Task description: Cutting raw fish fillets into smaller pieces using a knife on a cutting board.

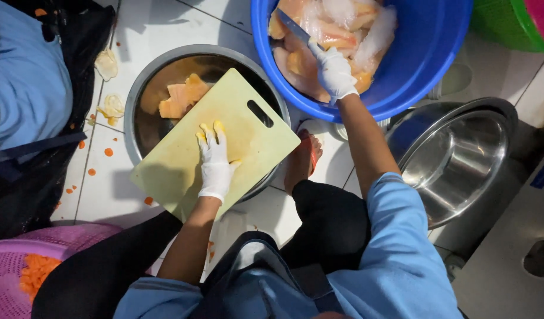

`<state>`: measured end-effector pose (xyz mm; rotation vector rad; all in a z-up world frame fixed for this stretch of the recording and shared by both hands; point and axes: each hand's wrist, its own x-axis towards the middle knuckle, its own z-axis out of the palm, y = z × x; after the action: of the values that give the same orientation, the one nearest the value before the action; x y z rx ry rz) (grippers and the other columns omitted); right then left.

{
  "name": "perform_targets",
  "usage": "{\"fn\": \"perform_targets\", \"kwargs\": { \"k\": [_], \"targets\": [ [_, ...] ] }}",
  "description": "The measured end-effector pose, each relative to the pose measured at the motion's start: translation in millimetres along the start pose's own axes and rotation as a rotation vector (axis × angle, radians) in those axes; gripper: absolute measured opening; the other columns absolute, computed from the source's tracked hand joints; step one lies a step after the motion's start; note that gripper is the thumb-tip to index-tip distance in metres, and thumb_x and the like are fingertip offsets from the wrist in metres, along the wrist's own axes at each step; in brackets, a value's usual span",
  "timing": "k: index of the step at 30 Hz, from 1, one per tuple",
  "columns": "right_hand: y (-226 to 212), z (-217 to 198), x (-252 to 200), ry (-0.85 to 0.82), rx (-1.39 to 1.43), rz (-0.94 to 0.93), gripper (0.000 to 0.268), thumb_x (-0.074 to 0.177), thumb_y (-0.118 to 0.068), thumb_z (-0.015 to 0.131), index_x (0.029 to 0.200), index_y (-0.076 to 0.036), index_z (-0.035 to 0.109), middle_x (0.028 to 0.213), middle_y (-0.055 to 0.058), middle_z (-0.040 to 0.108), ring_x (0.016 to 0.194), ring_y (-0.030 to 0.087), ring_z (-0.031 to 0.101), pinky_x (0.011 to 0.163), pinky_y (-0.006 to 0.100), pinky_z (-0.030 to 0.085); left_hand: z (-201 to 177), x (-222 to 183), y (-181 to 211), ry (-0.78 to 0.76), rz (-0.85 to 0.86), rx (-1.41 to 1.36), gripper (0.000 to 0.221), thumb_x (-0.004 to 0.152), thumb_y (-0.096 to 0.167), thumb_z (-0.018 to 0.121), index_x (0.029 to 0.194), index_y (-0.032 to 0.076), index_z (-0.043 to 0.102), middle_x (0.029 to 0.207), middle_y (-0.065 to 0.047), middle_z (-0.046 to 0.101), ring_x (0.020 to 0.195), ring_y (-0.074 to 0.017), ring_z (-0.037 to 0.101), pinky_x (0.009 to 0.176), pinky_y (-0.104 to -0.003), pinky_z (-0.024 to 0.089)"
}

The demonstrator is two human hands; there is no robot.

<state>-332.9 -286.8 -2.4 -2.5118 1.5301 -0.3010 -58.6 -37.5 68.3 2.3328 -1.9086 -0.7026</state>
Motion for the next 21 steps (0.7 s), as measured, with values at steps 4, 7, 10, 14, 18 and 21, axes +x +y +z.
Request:
{"fn": "perform_targets", "kwargs": {
  "k": [4, 7, 10, 14, 18, 21],
  "targets": [
    [-1, 1, -1, 0.001, 0.001, -0.013, 0.058, 0.083, -0.002, 0.051, 0.136, -0.025, 0.055, 0.084, 0.018, 0.054, 0.059, 0.034, 0.053, 0.055, 0.043, 0.047, -3, -3, 1, 0.005, 0.007, -0.001, 0.108, 0.065, 0.020, 0.079, 0.149, 0.002, 0.014, 0.151, -0.032, 0.011, 0.135, -0.0540, 0.019, 0.111, -0.048, 0.025],
    [-2, 1, 0, 0.003, -0.074, -0.017, 0.059, 0.082, -0.002, 0.050, 0.137, -0.024, 0.053, 0.084, 0.019, 0.054, 0.060, 0.034, 0.053, 0.057, 0.043, 0.048, -1, -2, 1, 0.014, 0.016, 0.052, 0.109, 0.065, 0.024, 0.079, 0.149, 0.000, 0.015, 0.149, -0.033, 0.012, 0.133, -0.0541, 0.022, 0.111, -0.047, 0.025],
    [-5, -4, 2, -0.025, -0.053, 0.006, 0.059, 0.084, -0.001, 0.048, 0.138, -0.025, 0.052, 0.086, 0.019, 0.054, 0.060, 0.034, 0.054, 0.058, 0.044, 0.048, -4, -2, 2, 0.007, 0.015, 0.033, 0.108, 0.064, 0.022, 0.080, 0.148, 0.000, 0.015, 0.149, -0.034, 0.012, 0.133, -0.0545, 0.022, 0.111, -0.048, 0.026],
    [-2, -3, 2, -0.024, -0.041, -0.004, 0.060, 0.083, -0.002, 0.050, 0.139, -0.023, 0.050, 0.087, 0.020, 0.055, 0.062, 0.035, 0.054, 0.060, 0.044, 0.048, -4, -2, 3, 0.013, 0.012, 0.030, 0.108, 0.065, 0.022, 0.079, 0.149, 0.001, 0.015, 0.149, -0.033, 0.012, 0.134, -0.0542, 0.021, 0.111, -0.047, 0.025],
    [-5, -6, 3, -0.048, -0.040, 0.023, 0.060, 0.084, -0.002, 0.050, 0.139, -0.026, 0.050, 0.085, 0.018, 0.053, 0.061, 0.033, 0.053, 0.058, 0.043, 0.048, -6, -3, 5, 0.003, 0.012, -0.038, 0.105, 0.066, 0.018, 0.078, 0.148, 0.000, 0.015, 0.150, -0.033, 0.011, 0.133, -0.0557, 0.019, 0.111, -0.049, 0.023],
    [-4, -7, 2, -0.069, 0.024, 0.038, 0.061, 0.083, -0.001, 0.050, 0.139, -0.025, 0.050, 0.087, 0.018, 0.053, 0.062, 0.034, 0.054, 0.059, 0.044, 0.048, -6, -2, 4, 0.000, 0.006, -0.047, 0.105, 0.066, 0.018, 0.078, 0.149, 0.001, 0.015, 0.150, -0.033, 0.010, 0.134, -0.0555, 0.018, 0.111, -0.048, 0.023]
  ]
}}
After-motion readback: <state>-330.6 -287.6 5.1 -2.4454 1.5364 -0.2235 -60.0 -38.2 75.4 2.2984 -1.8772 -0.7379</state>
